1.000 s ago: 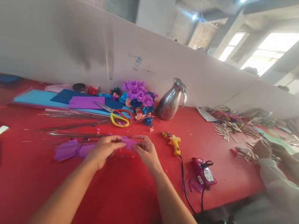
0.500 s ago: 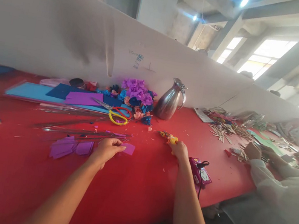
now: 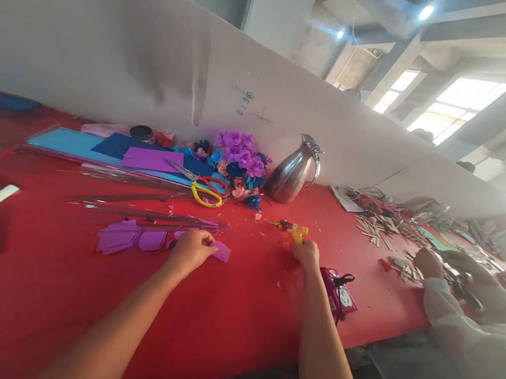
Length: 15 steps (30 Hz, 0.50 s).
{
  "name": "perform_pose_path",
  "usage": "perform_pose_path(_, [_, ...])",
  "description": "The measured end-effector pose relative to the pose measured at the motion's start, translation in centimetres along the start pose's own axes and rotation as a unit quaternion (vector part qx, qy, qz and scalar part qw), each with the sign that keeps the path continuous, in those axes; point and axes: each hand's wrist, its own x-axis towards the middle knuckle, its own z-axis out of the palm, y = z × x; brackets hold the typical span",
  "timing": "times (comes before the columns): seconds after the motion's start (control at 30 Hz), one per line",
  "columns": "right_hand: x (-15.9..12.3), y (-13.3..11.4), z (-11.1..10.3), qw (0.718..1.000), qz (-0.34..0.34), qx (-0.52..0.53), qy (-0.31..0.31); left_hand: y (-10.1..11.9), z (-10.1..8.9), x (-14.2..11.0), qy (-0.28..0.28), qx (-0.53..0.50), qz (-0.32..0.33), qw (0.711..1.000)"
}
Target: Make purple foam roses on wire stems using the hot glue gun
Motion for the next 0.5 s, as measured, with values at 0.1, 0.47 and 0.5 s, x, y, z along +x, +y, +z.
perform_pose_path(0.1, [-1.6,-1.2,-0.4,0.994,0.007,0.109,-0.024,-0.5,0.2,0.2,-0.006,-0.006,-0.004,1.0])
perform_pose_path(0.47, [-8.5,-3.7,-1.5,0.901,0.028,0.391,-0.185,-0.2,0.4,0.2,-0.016,0.009,0.003,1.0])
perform_pose_path(0.5, [-8.9,-3.8,-1.3,0.905,0.016,0.38,-0.189,0.0,0.3,0.1,-0.015,0.015,0.004,1.0])
